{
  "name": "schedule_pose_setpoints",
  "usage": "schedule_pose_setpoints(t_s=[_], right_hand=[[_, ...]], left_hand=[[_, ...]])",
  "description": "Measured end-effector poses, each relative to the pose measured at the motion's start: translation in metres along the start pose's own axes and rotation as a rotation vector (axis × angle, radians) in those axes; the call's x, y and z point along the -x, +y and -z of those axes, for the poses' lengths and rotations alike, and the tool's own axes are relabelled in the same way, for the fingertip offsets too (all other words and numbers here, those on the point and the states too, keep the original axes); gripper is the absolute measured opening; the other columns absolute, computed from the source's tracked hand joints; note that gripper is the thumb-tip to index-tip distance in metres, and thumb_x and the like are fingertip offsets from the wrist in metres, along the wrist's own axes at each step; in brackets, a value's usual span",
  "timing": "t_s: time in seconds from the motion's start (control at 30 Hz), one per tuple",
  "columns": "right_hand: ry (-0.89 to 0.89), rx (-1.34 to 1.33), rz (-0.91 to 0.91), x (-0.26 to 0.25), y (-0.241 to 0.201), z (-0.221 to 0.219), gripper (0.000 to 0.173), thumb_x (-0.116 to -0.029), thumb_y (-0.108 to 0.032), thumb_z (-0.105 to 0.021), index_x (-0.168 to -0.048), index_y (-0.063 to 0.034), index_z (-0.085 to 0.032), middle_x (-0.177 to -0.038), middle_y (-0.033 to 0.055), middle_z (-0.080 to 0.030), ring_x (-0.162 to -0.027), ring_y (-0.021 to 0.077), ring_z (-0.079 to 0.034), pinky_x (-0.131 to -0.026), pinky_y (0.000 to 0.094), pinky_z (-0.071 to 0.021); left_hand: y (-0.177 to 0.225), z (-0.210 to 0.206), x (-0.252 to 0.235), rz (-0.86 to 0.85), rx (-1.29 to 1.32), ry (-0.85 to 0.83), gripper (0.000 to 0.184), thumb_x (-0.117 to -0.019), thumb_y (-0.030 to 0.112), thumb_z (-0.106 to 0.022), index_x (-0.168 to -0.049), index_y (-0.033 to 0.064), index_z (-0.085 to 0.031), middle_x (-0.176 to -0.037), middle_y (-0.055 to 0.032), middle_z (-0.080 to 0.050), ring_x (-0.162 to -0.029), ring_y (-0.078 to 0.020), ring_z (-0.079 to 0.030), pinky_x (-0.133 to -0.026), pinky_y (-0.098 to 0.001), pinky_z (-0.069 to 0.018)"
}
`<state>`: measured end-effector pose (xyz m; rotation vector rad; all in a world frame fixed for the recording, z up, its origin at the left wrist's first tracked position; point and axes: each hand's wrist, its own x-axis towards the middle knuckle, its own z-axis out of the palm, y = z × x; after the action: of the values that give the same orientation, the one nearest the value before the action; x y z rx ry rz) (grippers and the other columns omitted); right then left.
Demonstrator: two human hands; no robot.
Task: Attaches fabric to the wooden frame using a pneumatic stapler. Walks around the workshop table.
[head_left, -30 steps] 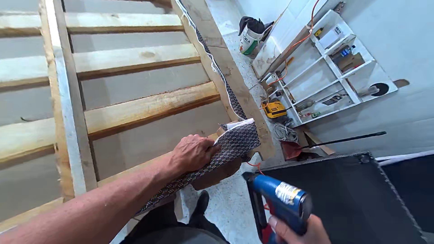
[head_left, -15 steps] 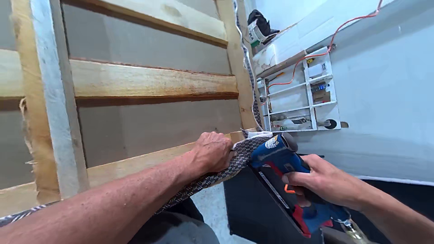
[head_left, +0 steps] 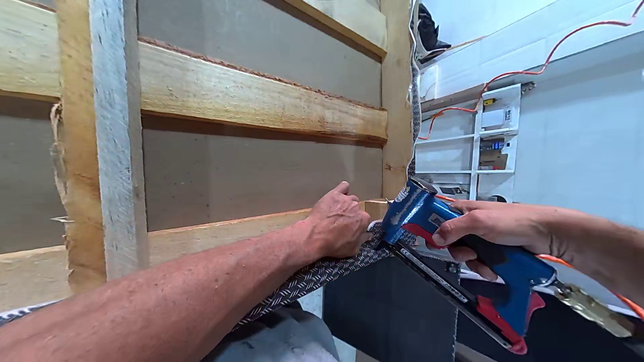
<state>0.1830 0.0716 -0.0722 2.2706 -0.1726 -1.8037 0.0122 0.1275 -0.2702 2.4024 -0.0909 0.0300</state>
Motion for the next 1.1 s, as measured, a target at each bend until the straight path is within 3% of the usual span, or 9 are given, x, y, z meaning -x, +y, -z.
schedule_pose_setpoints(t_s=[0.13, 0.23, 0.33, 0.47, 0.6, 0.7, 0.83, 0.97, 1.1], right_hand=[[-0.092, -0.014, 0.012, -0.007, -0.006, 0.009, 0.019, -0.1049, -0.018, -0.049, -0.105, -0.0026, -0.060, -0.059, 0.0104, -0.057, -0.042, 0.0178, -0.059, -0.042, 0.0306, -0.0551], [-0.196, -0.011, 0.022, -0.012, -0.012, 0.002, 0.021, -0.1033, -0.020, -0.050, -0.102, -0.0026, -0.062, -0.058, 0.0097, -0.057, -0.044, 0.0175, -0.061, -0.044, 0.0305, -0.0566], [-0.206, 0.039, 0.054, -0.010, -0.010, -0.006, 0.019, -0.1024, -0.020, -0.053, -0.099, -0.0030, -0.062, -0.058, 0.0090, -0.056, -0.044, 0.0176, -0.061, -0.045, 0.0303, -0.0568], [-0.037, -0.002, 0.259, 0.020, 0.022, 0.004, 0.022, -0.0944, -0.032, -0.060, -0.101, -0.0106, -0.061, -0.061, 0.0079, -0.057, -0.047, 0.0180, -0.061, -0.047, 0.0322, -0.0570], [0.048, -0.118, 0.492, 0.029, 0.067, 0.014, 0.028, -0.0874, -0.038, -0.062, -0.100, -0.0138, -0.067, -0.069, 0.0091, -0.064, -0.049, 0.0180, -0.063, -0.046, 0.0343, -0.0578], [0.036, -0.184, 0.641, 0.017, 0.083, 0.007, 0.025, -0.0883, -0.035, -0.059, -0.099, -0.0140, -0.068, -0.068, 0.0083, -0.064, -0.050, 0.0176, -0.063, -0.047, 0.0343, -0.0584], [-0.048, -0.152, 0.752, -0.007, 0.084, -0.004, 0.026, -0.0905, -0.037, -0.060, -0.098, -0.0132, -0.067, -0.064, 0.0103, -0.061, -0.049, 0.0195, -0.063, -0.048, 0.0357, -0.0592], [-0.162, -0.025, 0.719, -0.024, 0.070, -0.004, 0.035, -0.0851, -0.047, -0.069, -0.094, -0.0126, -0.067, -0.065, 0.0111, -0.062, -0.051, 0.0211, -0.066, -0.050, 0.0364, -0.0603], [-0.208, 0.058, 0.603, -0.026, 0.043, 0.001, 0.028, -0.0912, -0.039, -0.061, -0.095, -0.0116, -0.063, -0.064, 0.0105, -0.062, -0.052, 0.0216, -0.066, -0.051, 0.0371, -0.0605]], left_hand=[[-0.004, 0.001, -0.002, -0.033, 0.003, -0.022, 0.042, -0.1019, 0.045, -0.050, -0.079, 0.0143, -0.068, -0.070, -0.0008, -0.064, -0.081, -0.0201, -0.064, -0.095, -0.0446, -0.0399], [-0.006, 0.005, 0.000, -0.015, 0.029, -0.056, 0.022, -0.0932, 0.033, -0.063, -0.086, 0.0122, -0.069, -0.077, -0.0023, -0.066, -0.083, -0.0200, -0.064, -0.096, -0.0444, -0.0399], [-0.004, 0.001, 0.003, -0.019, 0.042, -0.012, 0.019, -0.0860, 0.030, -0.071, -0.080, 0.0121, -0.068, -0.072, -0.0017, -0.065, -0.079, -0.0200, -0.063, -0.093, -0.0449, -0.0416], [-0.003, 0.006, 0.002, 0.000, 0.010, 0.013, 0.036, -0.1029, 0.041, -0.053, -0.093, 0.0106, -0.069, -0.071, -0.0041, -0.065, -0.075, -0.0217, -0.065, -0.092, -0.0454, -0.0451], [0.027, 0.065, 0.035, 0.375, 0.019, -0.321, 0.062, -0.1052, 0.061, -0.033, -0.106, 0.0089, -0.067, -0.084, -0.0097, -0.067, -0.084, -0.0294, -0.068, -0.076, -0.0508, -0.0528], [0.041, 0.083, 0.086, 0.560, 0.022, -0.419, 0.060, -0.1016, 0.065, -0.039, -0.092, 0.0121, -0.067, -0.077, -0.0064, -0.064, -0.078, -0.0266, -0.066, -0.067, -0.0496, -0.0503], [0.021, 0.063, 0.112, 0.526, 0.081, -0.184, 0.043, -0.1022, 0.054, -0.052, -0.080, 0.0189, -0.065, -0.065, 0.0022, -0.058, -0.064, -0.0165, -0.061, -0.059, -0.0431, -0.0501], [0.006, 0.046, 0.114, 0.431, -0.027, -0.098, 0.047, -0.1035, 0.055, -0.046, -0.074, 0.0208, -0.061, -0.059, 0.0048, -0.053, -0.059, -0.0136, -0.059, -0.054, -0.0389, -0.0460], [0.002, 0.045, 0.112, 0.406, -0.092, -0.101, 0.049, -0.1047, 0.054, -0.043, -0.073, 0.0212, -0.060, -0.057, 0.0052, -0.052, -0.057, -0.0131, -0.058, -0.051, -0.0374, -0.0433]])
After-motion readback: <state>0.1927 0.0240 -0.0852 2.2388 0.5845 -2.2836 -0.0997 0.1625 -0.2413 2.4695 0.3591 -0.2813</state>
